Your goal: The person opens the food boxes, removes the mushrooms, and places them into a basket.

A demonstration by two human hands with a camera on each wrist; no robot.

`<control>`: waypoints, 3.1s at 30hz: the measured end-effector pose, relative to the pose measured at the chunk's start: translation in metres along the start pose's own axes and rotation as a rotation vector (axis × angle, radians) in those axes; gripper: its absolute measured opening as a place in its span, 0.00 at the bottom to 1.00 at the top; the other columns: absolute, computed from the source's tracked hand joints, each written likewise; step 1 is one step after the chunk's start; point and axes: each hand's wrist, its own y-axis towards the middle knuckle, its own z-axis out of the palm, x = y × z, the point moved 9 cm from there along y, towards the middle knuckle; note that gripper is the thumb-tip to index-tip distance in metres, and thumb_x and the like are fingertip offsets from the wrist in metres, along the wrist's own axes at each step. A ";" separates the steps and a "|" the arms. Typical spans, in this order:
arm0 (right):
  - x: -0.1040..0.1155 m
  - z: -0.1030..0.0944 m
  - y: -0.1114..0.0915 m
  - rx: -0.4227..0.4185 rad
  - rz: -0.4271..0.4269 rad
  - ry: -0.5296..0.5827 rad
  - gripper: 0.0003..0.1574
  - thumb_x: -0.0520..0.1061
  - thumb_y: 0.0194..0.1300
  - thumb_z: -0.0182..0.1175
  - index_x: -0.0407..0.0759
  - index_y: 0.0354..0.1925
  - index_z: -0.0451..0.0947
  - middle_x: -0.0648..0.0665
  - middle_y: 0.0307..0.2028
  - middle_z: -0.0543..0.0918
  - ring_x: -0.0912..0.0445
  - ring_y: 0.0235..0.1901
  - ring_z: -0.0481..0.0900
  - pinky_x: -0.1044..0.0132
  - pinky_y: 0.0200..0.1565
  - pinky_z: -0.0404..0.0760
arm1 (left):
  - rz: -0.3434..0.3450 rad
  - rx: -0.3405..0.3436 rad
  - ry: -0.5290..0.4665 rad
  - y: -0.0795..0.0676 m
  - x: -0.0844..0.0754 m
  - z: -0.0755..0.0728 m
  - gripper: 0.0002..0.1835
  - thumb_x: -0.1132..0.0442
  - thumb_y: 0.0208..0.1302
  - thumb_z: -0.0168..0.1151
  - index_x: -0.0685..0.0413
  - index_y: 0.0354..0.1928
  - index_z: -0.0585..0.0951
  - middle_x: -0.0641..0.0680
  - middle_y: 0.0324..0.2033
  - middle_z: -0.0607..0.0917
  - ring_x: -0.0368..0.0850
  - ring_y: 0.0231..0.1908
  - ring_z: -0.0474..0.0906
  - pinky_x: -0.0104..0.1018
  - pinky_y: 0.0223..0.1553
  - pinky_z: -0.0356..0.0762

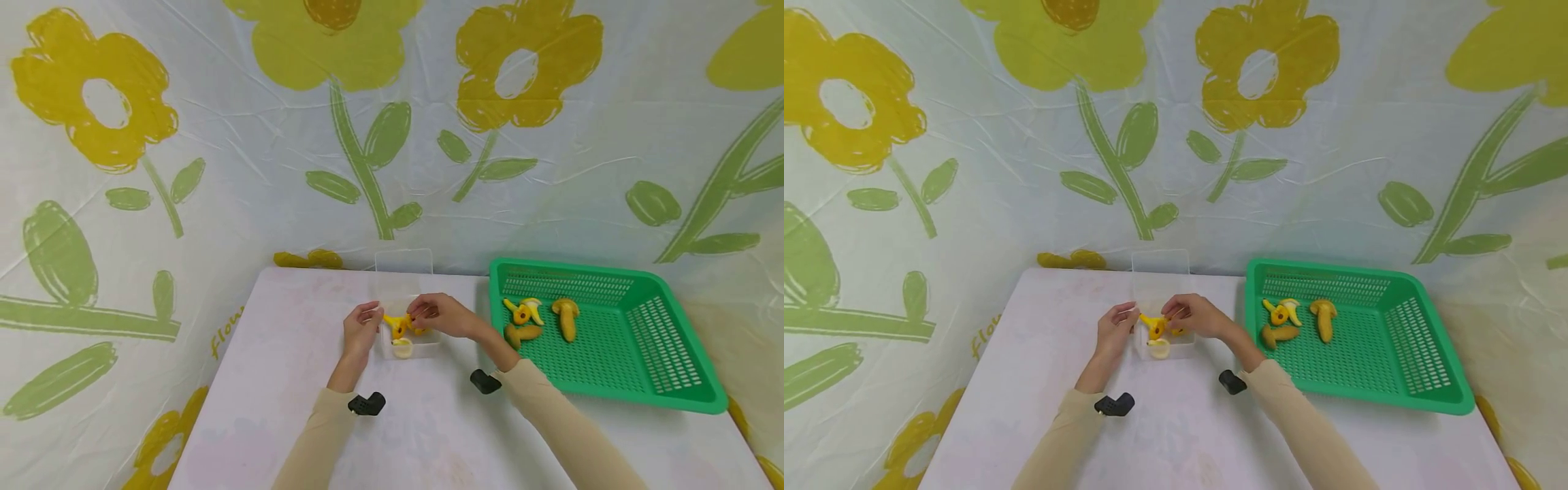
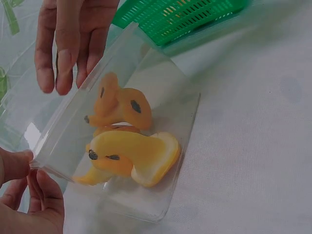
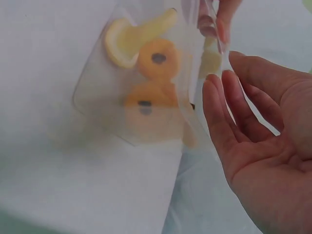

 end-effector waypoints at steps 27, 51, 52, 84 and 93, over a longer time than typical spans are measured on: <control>0.006 0.048 0.017 0.166 -0.088 -0.164 0.08 0.32 0.69 0.64 0.31 0.46 0.81 0.37 0.42 0.85 0.49 0.42 0.83 0.58 0.51 0.84 | 0.051 0.019 -0.051 -0.003 -0.006 0.001 0.16 0.69 0.68 0.67 0.71 0.55 0.81 0.55 0.35 0.84 0.38 0.29 0.74 0.24 0.28 0.74; -0.006 -0.021 -0.017 -0.080 0.030 0.208 0.17 0.37 0.76 0.58 0.24 0.56 0.74 0.25 0.50 0.81 0.42 0.46 0.85 0.41 0.50 0.82 | -0.017 -0.020 0.051 0.000 -0.003 0.001 0.14 0.62 0.71 0.67 0.58 0.55 0.84 0.57 0.43 0.85 0.47 0.39 0.77 0.25 0.36 0.78; -0.007 -0.025 -0.019 -0.086 0.030 0.225 0.17 0.36 0.76 0.58 0.24 0.56 0.74 0.24 0.51 0.81 0.41 0.46 0.85 0.40 0.51 0.82 | -0.017 -0.027 0.062 0.000 -0.002 0.000 0.14 0.61 0.71 0.66 0.57 0.55 0.84 0.57 0.43 0.85 0.47 0.39 0.77 0.25 0.36 0.78; -0.043 -0.137 -0.122 -0.242 0.179 0.229 0.25 0.43 0.79 0.55 0.23 0.62 0.70 0.32 0.54 0.82 0.53 0.47 0.85 0.60 0.49 0.85 | -0.011 -0.024 0.084 -0.002 -0.003 -0.002 0.15 0.61 0.71 0.66 0.58 0.56 0.84 0.57 0.42 0.84 0.45 0.36 0.75 0.25 0.34 0.77; -0.062 -0.154 -0.147 -0.198 0.226 0.186 0.26 0.42 0.81 0.52 0.20 0.63 0.65 0.29 0.56 0.78 0.54 0.48 0.84 0.57 0.50 0.85 | -0.011 -0.022 0.074 -0.004 -0.006 -0.002 0.15 0.62 0.72 0.66 0.58 0.56 0.84 0.58 0.43 0.85 0.45 0.38 0.76 0.25 0.35 0.77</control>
